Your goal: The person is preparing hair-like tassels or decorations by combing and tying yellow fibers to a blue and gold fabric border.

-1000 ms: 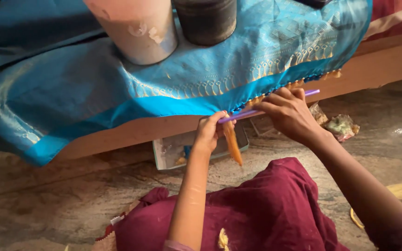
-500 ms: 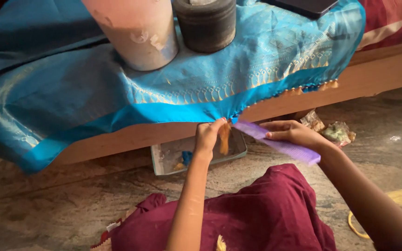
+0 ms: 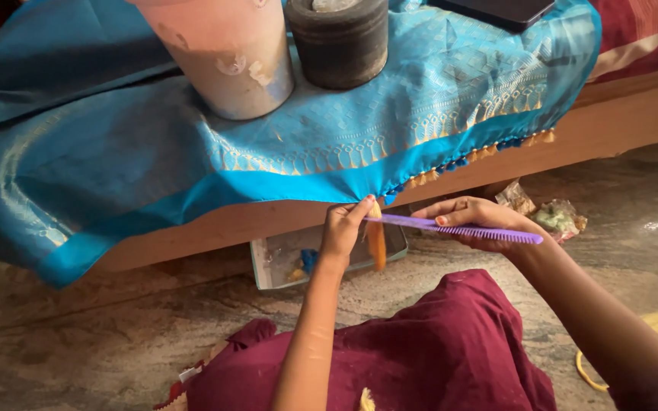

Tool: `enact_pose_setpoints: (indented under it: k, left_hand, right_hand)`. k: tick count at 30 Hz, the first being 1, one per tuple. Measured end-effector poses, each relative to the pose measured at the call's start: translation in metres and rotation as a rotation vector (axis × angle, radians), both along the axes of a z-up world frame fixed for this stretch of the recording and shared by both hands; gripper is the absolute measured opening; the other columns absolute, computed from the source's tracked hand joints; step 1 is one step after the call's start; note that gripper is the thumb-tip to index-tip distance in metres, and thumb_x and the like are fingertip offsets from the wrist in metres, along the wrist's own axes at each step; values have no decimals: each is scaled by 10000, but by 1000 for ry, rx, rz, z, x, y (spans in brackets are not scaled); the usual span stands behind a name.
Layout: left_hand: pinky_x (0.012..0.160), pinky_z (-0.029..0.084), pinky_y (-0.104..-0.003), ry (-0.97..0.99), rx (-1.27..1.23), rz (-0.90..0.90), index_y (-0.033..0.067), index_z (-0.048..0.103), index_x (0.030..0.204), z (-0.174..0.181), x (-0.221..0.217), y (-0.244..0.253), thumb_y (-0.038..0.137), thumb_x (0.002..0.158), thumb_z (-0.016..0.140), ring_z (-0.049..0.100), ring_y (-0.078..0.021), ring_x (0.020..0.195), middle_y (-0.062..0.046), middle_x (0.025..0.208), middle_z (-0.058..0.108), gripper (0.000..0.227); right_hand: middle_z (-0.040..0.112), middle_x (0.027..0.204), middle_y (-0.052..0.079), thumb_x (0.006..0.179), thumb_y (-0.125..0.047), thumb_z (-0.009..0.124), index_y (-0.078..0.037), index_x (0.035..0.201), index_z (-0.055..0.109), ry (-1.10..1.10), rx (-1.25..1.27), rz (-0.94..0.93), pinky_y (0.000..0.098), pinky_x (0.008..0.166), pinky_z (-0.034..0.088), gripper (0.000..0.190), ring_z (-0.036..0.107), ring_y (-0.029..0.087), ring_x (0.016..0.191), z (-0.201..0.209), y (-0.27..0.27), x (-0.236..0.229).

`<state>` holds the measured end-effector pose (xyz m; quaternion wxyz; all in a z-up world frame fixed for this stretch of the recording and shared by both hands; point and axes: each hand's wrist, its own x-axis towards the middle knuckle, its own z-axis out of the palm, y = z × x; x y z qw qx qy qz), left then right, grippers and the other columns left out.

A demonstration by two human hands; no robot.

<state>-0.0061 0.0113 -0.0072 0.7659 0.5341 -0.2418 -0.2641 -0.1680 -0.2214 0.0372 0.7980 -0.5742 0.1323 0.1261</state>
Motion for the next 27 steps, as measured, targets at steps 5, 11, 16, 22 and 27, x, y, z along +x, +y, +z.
enact_pose_setpoints:
  k: [5,11,16,22,27]
  left_hand:
    - [768,500,-253,24,54,24,22,787,916,16,-8,2,229,982,668,651,-78,782,-21,865,761,247]
    - [817,564,-282,-51,-12,15,-34,765,972,1,-7,-4,213,1024,621,724,-130,841,-96,946,785,290]
    - [702,596,-270,-108,67,-16,-51,732,1091,15,-20,1,189,1027,591,749,-153,772,-115,1005,791,285]
    - [623,617,-267,-388,226,260,-22,763,1060,38,-51,10,199,1009,625,791,-148,739,-133,905,807,266]
    - [806,546,-403,-951,304,676,17,780,1004,55,-66,10,134,980,669,705,-358,802,-165,844,753,163]
  right_hand:
    - [785,1072,139,909,-191,667,-4,1333,689,90,-320,88,233,617,507,464,635,151,758,-5,11,-5]
    - [803,1068,83,862,-219,720,-112,1139,783,186,-820,192,363,868,591,304,741,182,944,-86,50,-65]
    - [786,997,67,901,-132,652,-123,1104,745,262,-780,700,347,872,590,224,746,182,947,-78,84,-77]
    - [736,941,27,816,-73,677,-50,1095,700,-236,-756,-250,335,757,578,280,695,171,859,-11,101,16]
    - [694,820,19,976,-200,708,0,987,692,-192,43,-490,273,601,446,202,586,94,706,15,121,68]
